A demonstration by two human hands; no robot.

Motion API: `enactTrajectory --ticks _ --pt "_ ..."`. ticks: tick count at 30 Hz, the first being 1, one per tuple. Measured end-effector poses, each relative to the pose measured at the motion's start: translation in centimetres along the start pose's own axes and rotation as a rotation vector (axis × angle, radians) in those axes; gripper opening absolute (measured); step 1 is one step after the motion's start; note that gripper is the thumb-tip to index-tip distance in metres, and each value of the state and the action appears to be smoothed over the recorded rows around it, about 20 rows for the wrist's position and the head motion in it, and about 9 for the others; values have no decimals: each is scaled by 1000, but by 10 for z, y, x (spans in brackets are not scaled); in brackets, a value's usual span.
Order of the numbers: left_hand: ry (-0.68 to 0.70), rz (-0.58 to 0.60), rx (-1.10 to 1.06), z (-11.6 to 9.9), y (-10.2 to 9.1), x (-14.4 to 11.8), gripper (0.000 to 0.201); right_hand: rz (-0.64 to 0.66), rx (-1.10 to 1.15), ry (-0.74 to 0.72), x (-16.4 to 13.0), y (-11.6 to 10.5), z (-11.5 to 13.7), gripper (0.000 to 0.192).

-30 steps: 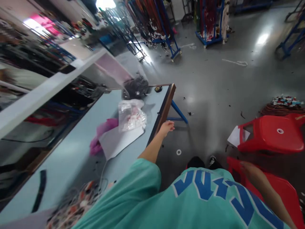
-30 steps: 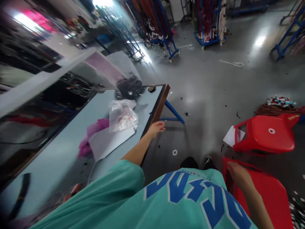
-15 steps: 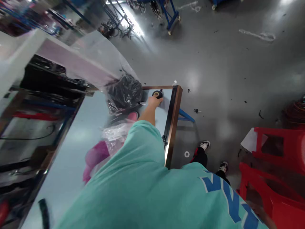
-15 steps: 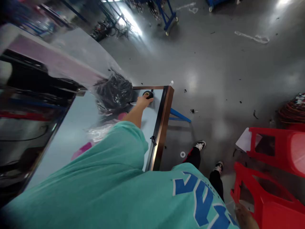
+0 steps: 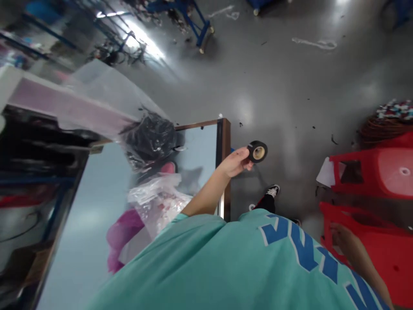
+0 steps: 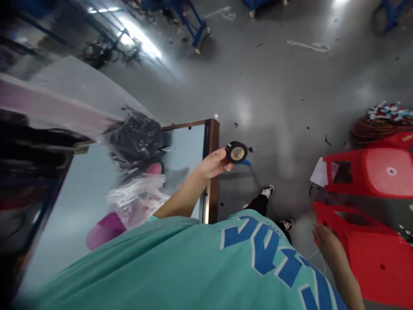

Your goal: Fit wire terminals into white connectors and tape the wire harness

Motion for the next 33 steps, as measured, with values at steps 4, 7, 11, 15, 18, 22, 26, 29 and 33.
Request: enactTrajectory --ticks 4,7,11,15,18,22,26,29,33 --pt "-71 350 -225 16 144 -39 37 -167 86 -142 -14 -40 31 21" --pt "-125 492 -176 32 234 -77 23 -383 110 -244 -39 -87 61 21" --pt "-152 561 -36 55 324 -128 18 -539 41 -277 -87 -129 76 30" --pt "-162 591 64 76 382 -168 21 -628 71 -239 -130 -147 59 34" --pt "-132 610 171 85 409 -187 24 -714 115 -206 -154 -157 41 28" --pt "-3 601 383 86 429 -199 29 -819 76 -232 -176 -171 33 25" --pt "219 481 441 75 436 -201 44 -893 26 -269 -183 -188 32 22" --pt "382 463 436 68 436 -198 45 -911 -4 -309 -178 -194 33 21" --pt "500 416 457 58 428 -185 31 -820 -51 -235 -155 -190 30 28"
Point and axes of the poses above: each hand's wrist, its own x-axis towards the middle knuckle, its own y-axis out of the palm, z = x × y, the point moved 7 cm from there along x, towards the middle knuckle, and after that the axes turned 1 degree about -y, right-handed, at the moved point
